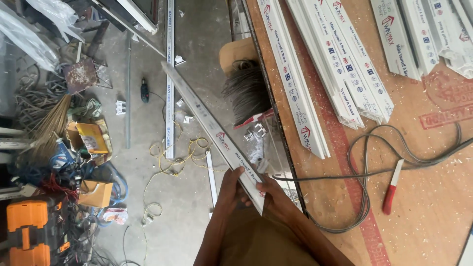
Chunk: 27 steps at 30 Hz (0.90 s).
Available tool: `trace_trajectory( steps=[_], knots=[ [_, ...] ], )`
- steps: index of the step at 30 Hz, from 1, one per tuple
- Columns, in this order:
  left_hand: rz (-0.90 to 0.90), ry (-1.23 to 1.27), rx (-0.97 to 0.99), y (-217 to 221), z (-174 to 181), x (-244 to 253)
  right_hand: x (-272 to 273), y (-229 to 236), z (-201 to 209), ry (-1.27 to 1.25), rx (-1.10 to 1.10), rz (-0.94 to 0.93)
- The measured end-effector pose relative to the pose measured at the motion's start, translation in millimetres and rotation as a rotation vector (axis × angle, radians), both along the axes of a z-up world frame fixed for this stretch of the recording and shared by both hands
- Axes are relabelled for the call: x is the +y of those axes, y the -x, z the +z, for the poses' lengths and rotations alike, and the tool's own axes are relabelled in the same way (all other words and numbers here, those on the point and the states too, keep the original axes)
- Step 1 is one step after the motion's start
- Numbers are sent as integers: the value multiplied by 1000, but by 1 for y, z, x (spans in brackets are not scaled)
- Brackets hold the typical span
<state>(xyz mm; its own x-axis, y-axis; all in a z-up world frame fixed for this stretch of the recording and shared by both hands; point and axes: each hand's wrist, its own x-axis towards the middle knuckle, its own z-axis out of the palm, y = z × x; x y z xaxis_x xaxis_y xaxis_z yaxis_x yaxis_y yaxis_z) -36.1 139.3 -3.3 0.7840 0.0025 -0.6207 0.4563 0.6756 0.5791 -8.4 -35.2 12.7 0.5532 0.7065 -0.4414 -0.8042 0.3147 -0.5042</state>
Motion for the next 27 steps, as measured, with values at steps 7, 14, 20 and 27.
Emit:
trace_trajectory(
  steps=[7,14,20,27],
  knots=[
    [-226,-143,-325,-42,14,-12,-20,-3,31,69,-225,-127],
    [-438,-158,-351,-71,18,-50,-49,8,20,40,-171,-364],
    [-301,-334,-369,-112,-12,-72,-64,15,-14,54,-164,-385],
    [-107,-708,-818,-179,9,-84,-73,0,28,601,-406,-359]
  ],
)
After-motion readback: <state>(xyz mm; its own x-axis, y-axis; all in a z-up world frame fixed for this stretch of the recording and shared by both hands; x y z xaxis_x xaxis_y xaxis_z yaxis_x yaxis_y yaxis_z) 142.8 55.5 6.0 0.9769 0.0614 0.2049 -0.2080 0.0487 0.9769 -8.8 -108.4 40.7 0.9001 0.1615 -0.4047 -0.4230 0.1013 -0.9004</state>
